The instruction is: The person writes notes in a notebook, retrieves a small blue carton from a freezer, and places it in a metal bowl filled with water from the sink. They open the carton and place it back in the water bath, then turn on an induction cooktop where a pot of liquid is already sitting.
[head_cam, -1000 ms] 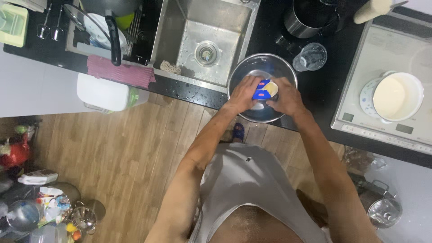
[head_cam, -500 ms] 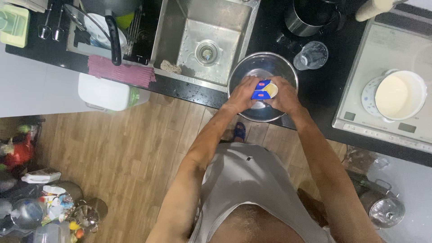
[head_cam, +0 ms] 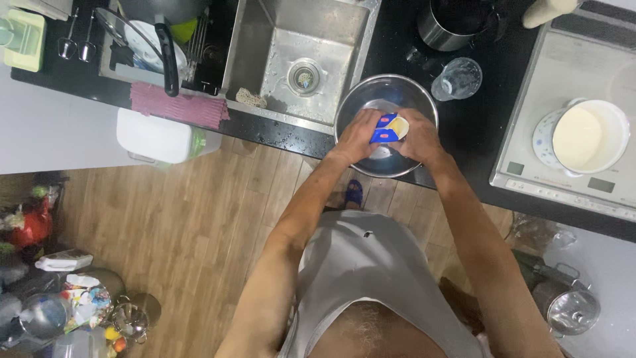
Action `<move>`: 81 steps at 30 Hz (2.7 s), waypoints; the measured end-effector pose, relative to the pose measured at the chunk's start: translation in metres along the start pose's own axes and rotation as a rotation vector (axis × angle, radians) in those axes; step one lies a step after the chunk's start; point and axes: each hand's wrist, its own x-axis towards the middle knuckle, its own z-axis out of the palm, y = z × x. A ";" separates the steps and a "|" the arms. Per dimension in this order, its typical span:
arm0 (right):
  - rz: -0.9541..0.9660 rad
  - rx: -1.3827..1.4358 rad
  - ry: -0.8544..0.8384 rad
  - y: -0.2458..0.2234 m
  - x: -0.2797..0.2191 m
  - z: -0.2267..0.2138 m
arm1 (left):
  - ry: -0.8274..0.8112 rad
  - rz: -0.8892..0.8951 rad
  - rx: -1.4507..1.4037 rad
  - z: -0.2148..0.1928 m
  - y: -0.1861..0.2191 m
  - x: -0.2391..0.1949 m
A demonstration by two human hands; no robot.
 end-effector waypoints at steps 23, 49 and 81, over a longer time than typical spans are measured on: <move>0.159 0.071 0.421 -0.007 -0.074 -0.018 | 0.323 -0.114 0.022 -0.037 0.007 -0.090; 0.641 0.557 0.224 -0.117 -0.072 0.059 | 0.294 -0.369 -0.222 -0.088 -0.054 -0.180; 0.229 0.789 0.018 -0.156 0.202 0.081 | 0.465 -0.211 0.353 -0.245 -0.248 0.033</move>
